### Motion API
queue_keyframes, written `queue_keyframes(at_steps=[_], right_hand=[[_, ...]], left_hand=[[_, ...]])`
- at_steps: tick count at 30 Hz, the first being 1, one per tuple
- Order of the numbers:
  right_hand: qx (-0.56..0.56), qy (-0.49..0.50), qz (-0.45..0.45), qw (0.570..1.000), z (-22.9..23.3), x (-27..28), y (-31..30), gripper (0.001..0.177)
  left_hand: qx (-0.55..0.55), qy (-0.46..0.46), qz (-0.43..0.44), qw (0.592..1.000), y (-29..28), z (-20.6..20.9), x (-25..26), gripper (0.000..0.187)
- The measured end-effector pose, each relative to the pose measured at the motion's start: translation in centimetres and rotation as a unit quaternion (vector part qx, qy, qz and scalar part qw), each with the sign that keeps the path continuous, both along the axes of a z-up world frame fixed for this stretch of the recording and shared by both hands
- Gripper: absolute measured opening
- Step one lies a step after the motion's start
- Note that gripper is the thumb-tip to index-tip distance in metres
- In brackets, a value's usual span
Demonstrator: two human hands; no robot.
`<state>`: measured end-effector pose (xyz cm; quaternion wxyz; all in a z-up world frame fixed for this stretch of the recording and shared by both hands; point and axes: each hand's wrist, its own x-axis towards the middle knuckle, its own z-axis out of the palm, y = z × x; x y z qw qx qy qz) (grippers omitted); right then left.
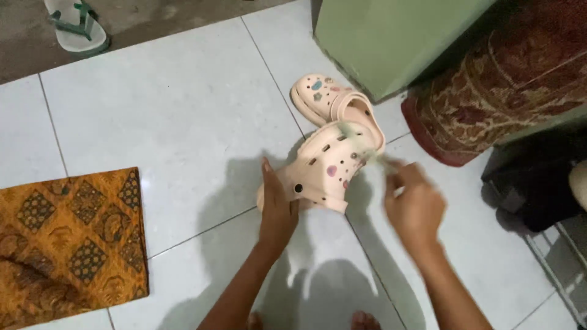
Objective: The person uses a toothbrush to scrub the soles and uppers of two pairs of shoes: black sandals and pink clogs. They clean each shoe individually, turning them over to reach different surfaces, then place the black sandals back on the shoe rack.
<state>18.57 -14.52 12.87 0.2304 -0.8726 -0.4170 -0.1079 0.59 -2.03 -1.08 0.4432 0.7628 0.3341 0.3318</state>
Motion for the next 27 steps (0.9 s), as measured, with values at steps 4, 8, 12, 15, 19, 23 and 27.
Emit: queue_keyframes(at_steps=[4,8,12,15,19,23,27], right_hand=[[-0.111,-0.006,0.101,0.989,0.6,-2.2,0.4,0.029],[-0.111,-0.054,0.026,0.992,-0.2,-0.6,1.7,0.009],[-0.102,-0.074,0.224,0.966,-0.6,-3.4,1.4,0.034],[-0.141,0.026,-0.006,0.990,2.2,1.9,1.3,0.032],[-0.119,0.097,0.038,0.987,-0.2,-0.1,-0.8,0.029],[-0.181,0.386,0.008,0.904,-1.2,0.9,-5.4,0.032],[-0.207,0.357,-0.065,0.909,0.6,4.8,-9.6,0.030]], left_hand=[[0.029,-0.031,0.005,0.999,-0.2,0.6,0.0,0.098],[0.083,-0.036,0.018,0.996,-0.6,-0.1,-0.1,0.100],[0.067,-0.066,0.021,0.995,-0.4,0.6,-0.2,0.103],[0.042,-0.010,0.027,0.999,-0.2,0.8,0.1,0.103],[0.047,-0.014,0.018,0.999,0.9,1.3,0.2,0.097],[0.066,-0.027,-0.005,0.997,0.4,1.5,-0.1,0.085],[0.148,0.021,-0.003,0.989,0.3,1.6,-0.2,0.068]])
